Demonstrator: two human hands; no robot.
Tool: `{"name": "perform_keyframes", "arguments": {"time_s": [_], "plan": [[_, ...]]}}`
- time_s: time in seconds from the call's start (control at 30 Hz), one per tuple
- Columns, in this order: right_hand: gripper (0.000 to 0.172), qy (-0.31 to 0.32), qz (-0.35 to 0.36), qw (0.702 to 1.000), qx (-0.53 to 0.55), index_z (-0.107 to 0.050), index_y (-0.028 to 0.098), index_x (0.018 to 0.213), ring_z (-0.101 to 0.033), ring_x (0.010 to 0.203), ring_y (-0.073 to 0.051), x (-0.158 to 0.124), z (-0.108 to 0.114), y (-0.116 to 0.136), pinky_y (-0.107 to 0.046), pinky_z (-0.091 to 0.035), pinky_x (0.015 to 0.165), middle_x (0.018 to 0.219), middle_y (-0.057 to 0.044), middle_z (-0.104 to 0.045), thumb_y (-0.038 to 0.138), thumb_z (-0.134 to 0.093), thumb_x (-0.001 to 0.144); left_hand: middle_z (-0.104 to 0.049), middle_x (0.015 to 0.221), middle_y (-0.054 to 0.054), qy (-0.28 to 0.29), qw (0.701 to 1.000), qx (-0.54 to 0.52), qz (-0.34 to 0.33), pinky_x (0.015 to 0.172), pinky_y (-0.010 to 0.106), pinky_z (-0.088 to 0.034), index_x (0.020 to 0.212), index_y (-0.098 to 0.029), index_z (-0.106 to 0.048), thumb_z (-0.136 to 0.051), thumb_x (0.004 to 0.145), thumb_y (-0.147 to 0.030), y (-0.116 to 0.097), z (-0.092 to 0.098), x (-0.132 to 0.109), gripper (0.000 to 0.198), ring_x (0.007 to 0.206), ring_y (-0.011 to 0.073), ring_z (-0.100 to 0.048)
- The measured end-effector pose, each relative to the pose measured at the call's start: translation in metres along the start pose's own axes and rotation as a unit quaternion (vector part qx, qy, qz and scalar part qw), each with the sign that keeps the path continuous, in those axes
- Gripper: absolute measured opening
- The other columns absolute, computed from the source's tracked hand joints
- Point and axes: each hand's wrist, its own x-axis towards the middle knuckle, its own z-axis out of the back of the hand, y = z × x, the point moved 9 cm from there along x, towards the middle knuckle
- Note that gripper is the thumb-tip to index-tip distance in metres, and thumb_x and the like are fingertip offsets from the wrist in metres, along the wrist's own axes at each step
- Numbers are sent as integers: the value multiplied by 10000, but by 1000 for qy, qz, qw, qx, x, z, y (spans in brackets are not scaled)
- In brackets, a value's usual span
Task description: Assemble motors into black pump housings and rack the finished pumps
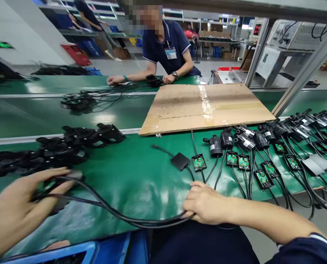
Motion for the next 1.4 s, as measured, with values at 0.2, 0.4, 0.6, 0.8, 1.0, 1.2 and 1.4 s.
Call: {"name": "perform_keyframes", "arguments": {"time_s": [0.2, 0.4, 0.6, 0.8, 1.0, 1.2, 1.4], "plan": [[392, -6, -1, 1000, 1, -682, 164, 1115, -644, 941, -217, -59, -18, 23, -390, -450, 1067, 926, -58, -723, 524, -589, 993, -630, 1271, 127, 68, 989, -107, -72, 1089, 475, -490, 1176, -221, -626, -416, 934, -530, -63, -89, 46, 446, 1221, 302, -606], [317, -121, -103, 987, 16, -662, 184, 1199, -662, 1074, -200, -46, 22, 0, -343, -515, 970, 1116, -89, -731, 432, -561, 1030, -575, 1364, 134, 166, 974, -82, -129, 964, 480, -562, 1228, -247, -655, -380, 967, -544, -100, -141, 63, 481, 1125, 319, -654], [533, -47, -192, 970, -141, -548, 202, 1421, -545, 1301, -361, 37, 10, -48, -515, -476, 1062, 1527, -194, -481, 351, -704, 934, -509, 1442, 194, 189, 973, -19, -134, 910, 560, -557, 1419, -223, -574, -331, 981, -488, -114, -150, 64, 566, 1123, 392, -645], [510, -66, -232, 961, -133, -411, 109, 1515, -680, 996, -235, 51, 14, -75, -395, -465, 1005, 1158, -145, -714, 147, -431, 1007, -348, 1575, 193, 158, 979, -86, -95, 1116, 575, -440, 1567, -229, -332, -523, 914, -612, -93, -132, 52, 782, 1405, 398, -446], [281, -66, -259, 951, -157, -657, 175, 1201, -649, 873, -231, 41, 26, -78, -422, -349, 968, 888, -71, -751, 200, -449, 1014, -319, 1604, 145, 146, 980, -134, -30, 983, 491, -553, 1559, -291, -320, -543, 890, -683, -69, -107, 32, 806, 836, 199, -664], [252, -49, -248, 948, -193, -686, 192, 1139, -571, 962, -268, 32, 21, -73, -393, -326, 889, 964, -93, -694, 160, -528, 946, -473, 1469, 147, 138, 981, -134, 10, 903, 441, -577, 1531, -254, -380, -548, 896, -655, -44, -117, 19, 769, 931, 248, -670], [130, -50, -199, 924, -321, -668, 186, 872, -531, 841, -260, 16, 39, -58, -410, -316, 836, 805, -76, -647, 91, -587, 835, -597, 1375, 166, 162, 974, -155, -23, 1083, 464, -483, 1481, -179, -460, -504, 956, -559, -66, -127, 23, 650, 1246, 313, -599]]}}
